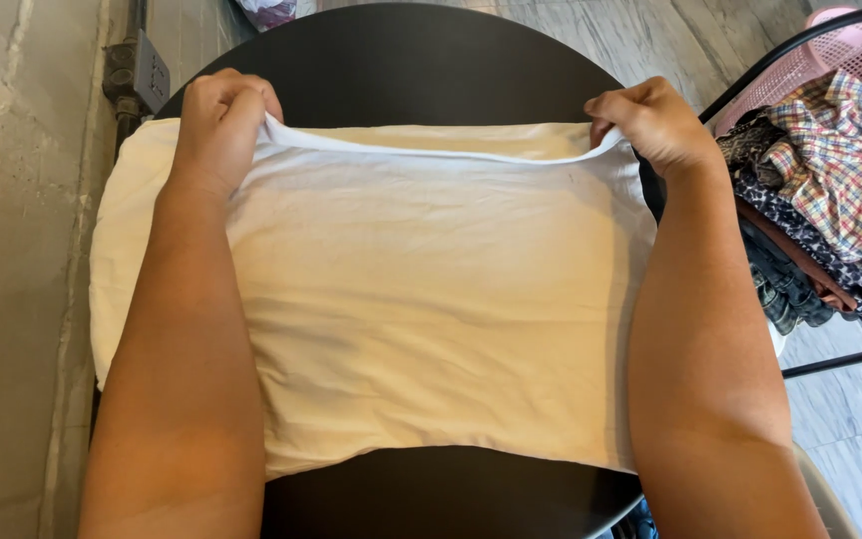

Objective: Folding a plaid shirt and a white tank top on a round table at a folding station.

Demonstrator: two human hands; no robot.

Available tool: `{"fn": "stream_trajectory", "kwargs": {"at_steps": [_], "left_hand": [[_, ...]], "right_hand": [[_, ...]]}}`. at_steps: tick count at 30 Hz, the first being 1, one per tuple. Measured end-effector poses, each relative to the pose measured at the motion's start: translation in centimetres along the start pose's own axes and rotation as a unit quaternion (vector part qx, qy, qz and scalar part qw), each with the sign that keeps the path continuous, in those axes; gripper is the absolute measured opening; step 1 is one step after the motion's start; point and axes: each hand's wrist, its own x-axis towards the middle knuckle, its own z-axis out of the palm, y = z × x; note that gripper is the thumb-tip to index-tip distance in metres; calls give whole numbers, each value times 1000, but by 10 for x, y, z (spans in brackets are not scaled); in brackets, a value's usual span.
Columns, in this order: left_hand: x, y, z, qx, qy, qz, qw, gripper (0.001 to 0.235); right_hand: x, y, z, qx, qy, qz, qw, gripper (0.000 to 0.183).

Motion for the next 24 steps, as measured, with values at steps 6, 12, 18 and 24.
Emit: {"fn": "stream_trajectory", "kwargs": {"at_steps": [6,12,18,24], "left_hand": [[-8,42,-5,33,-78,-164,983,24],[-8,45,-6,128,-115,-154,973,30],[-1,5,2,161,-110,-99,976,37],[8,-75,41,319,62,220,920,24]], "right_hand": [[-10,-25,1,-115,-50,55,991,43],[-8,-22,3,-121,-75,63,988,45],[5,0,7,-65,8,43,997,50],[58,58,44,-318,74,-9,945,31]]}}
